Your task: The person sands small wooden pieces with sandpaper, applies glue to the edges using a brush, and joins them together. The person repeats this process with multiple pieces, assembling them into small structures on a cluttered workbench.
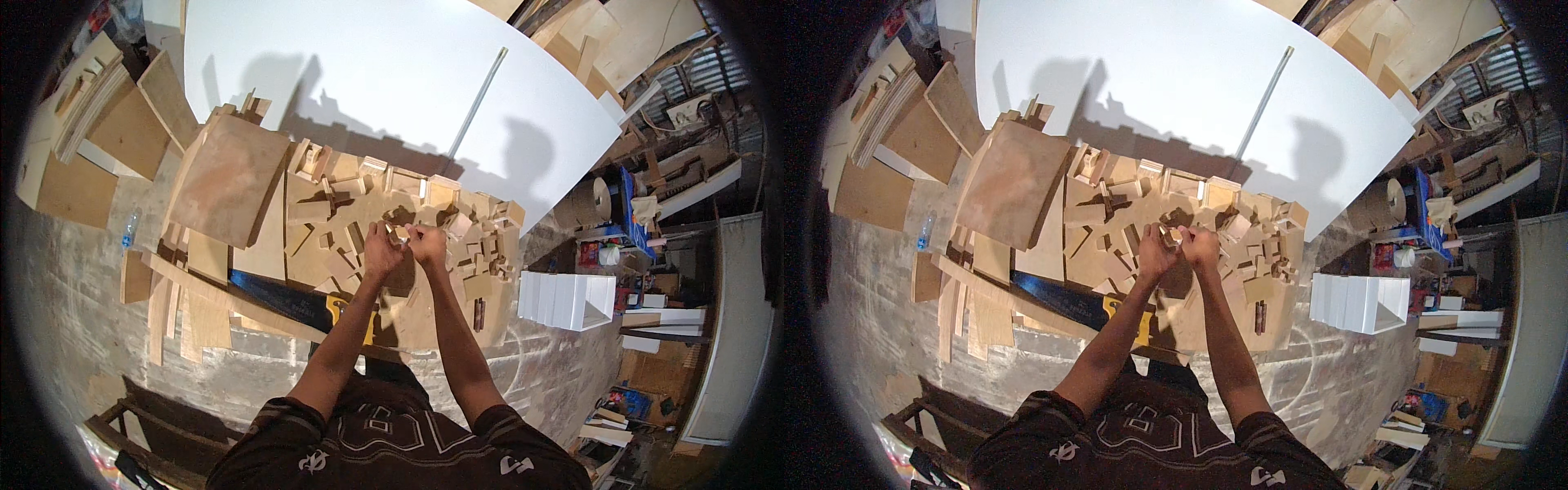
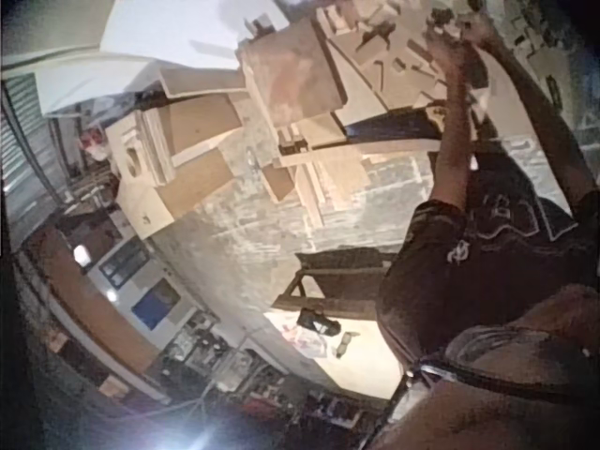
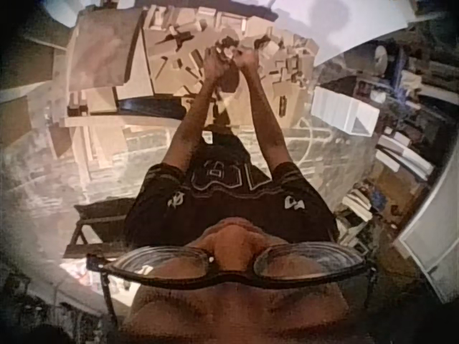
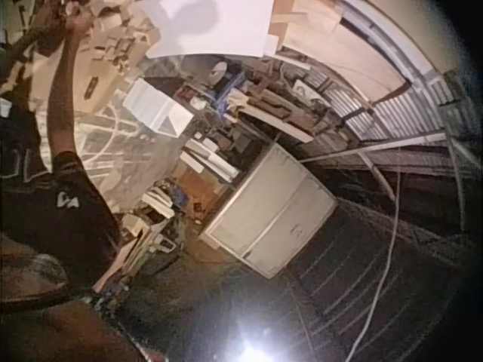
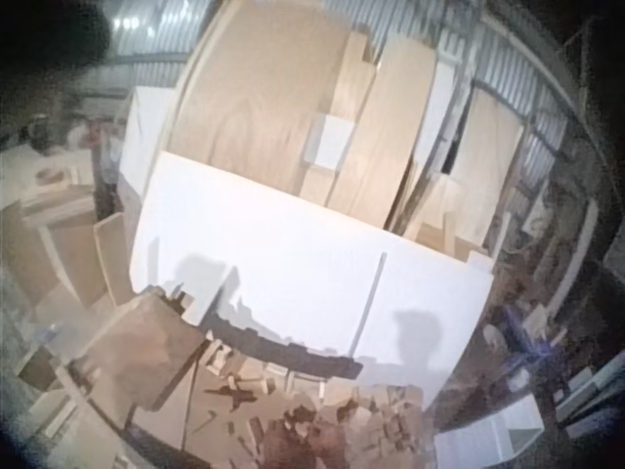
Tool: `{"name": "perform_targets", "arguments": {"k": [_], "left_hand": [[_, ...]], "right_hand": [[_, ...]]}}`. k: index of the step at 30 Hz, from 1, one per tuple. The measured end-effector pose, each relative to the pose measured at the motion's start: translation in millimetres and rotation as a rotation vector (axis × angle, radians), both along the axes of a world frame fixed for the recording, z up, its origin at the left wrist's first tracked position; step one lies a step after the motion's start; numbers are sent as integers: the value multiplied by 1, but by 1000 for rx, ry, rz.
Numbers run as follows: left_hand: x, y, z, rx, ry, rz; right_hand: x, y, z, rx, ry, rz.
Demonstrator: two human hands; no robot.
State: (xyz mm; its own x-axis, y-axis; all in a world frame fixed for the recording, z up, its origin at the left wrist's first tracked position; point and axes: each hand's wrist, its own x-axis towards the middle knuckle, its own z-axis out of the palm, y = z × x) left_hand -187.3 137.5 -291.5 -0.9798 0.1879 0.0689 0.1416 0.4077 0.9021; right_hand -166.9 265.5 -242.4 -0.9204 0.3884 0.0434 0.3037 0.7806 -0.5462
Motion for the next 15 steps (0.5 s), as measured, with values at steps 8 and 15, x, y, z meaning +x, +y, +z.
{"name": "perform_targets", "arguments": {"k": [8,15], "left_hand": [[0,3,12,-1,-15,-36],[-11,1,2,-90,-24,-48]], "right_hand": [[-1,1,6,140,-7,83],[-1,0,11,77,54,136]]}}
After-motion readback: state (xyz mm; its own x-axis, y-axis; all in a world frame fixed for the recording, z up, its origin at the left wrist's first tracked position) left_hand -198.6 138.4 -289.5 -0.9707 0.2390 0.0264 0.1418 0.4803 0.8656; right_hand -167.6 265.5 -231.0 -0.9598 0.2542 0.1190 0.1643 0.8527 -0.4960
